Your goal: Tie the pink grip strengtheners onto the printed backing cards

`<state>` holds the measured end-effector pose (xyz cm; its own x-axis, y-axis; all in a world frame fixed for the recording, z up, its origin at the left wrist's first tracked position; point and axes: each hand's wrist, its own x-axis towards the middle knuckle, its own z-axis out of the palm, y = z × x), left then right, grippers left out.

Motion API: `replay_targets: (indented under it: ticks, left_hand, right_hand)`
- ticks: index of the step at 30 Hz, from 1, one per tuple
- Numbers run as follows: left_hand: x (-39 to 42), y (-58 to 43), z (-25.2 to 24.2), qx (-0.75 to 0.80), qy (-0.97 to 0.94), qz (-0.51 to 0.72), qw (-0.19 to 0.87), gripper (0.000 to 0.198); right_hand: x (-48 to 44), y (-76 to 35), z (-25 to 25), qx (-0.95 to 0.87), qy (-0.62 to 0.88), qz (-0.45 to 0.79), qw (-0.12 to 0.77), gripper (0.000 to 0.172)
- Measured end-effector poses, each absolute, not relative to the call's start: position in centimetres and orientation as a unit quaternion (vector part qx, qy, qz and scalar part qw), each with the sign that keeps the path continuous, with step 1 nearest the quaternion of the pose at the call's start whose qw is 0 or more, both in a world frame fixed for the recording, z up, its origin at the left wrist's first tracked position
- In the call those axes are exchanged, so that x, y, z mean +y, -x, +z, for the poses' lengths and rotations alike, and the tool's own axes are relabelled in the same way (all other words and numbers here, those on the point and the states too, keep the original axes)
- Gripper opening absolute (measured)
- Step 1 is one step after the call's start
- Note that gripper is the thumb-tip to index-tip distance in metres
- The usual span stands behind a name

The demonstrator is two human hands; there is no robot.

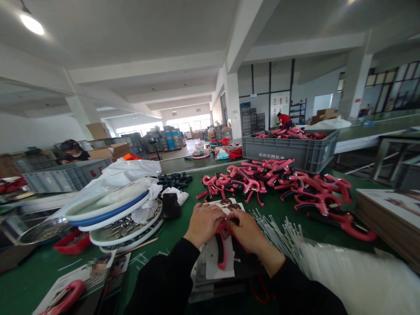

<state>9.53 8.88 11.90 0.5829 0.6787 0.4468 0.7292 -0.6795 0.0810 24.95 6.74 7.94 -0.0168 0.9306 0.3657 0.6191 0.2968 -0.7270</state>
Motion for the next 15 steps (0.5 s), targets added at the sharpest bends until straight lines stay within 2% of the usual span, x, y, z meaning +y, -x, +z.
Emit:
replay_targets:
  ticks: [15]
  left_hand:
    - [8.99, -9.23, 11.14, -0.383, 0.89, -0.244, 0.054, 0.014]
  right_hand:
    - [6.96, -25.07, 7.72, -0.681, 0.567, 0.203, 0.417, 0.011]
